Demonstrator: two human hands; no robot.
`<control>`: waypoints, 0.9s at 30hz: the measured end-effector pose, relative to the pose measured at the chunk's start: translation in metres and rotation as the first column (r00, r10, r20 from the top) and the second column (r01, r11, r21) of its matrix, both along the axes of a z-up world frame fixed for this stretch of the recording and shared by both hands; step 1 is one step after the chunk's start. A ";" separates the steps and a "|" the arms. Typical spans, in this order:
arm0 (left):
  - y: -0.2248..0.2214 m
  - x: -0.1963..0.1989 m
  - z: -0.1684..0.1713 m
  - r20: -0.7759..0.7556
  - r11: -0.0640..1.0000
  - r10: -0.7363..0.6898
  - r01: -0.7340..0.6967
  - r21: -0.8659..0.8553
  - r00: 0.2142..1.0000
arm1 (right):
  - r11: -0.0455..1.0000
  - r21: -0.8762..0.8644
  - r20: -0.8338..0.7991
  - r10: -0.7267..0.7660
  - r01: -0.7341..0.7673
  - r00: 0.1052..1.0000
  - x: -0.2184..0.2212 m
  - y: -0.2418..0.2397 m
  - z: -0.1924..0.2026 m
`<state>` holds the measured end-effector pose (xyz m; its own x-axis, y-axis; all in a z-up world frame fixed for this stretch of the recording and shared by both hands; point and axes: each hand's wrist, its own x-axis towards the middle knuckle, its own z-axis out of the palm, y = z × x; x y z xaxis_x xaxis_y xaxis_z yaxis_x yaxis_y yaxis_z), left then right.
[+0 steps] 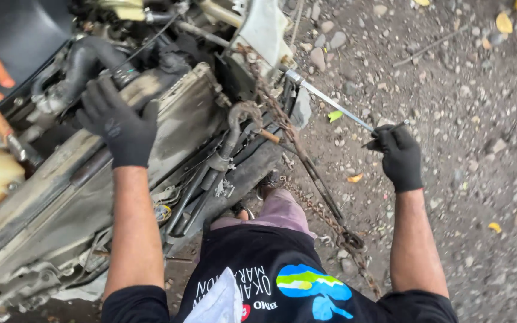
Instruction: The person works at the front of a car with the hood area open, using a T-handle wrench to loosen bolts on the radiator support while a chain hangs from the vehicle. They reposition the wrench on different bolts, then pick up a pry bar and hammer and work on components below the radiator before reaching back into the engine bay.
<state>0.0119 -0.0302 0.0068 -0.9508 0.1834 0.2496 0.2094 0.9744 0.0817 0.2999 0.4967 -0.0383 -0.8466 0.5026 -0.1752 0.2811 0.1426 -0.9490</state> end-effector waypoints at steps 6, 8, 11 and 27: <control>0.063 0.064 0.002 -0.147 0.931 -0.325 0.344 0.120 0.934 | 0.995 0.092 0.071 0.025 -0.031 0.997 0.027 -0.016 0.005; 0.115 0.095 -0.019 0.248 0.861 -0.348 0.204 0.465 0.904 | 0.992 0.114 0.087 0.049 -0.059 0.995 0.028 -0.021 0.006; 0.165 0.106 -0.115 0.649 0.467 -0.550 -0.451 0.761 0.526 | 0.979 0.180 0.085 0.080 -0.095 0.993 0.016 -0.014 0.010; 0.240 0.072 -0.226 0.263 -0.329 -0.865 -0.880 0.344 0.426 | 0.940 0.279 0.046 0.190 -0.196 0.981 -0.003 0.011 0.001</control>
<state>0.0843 0.2096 -0.2195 -0.6194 0.6682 -0.4121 -0.7850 -0.5325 0.3166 0.2969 0.5075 -0.0372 -0.9303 0.3608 -0.0667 0.2384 0.4562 -0.8573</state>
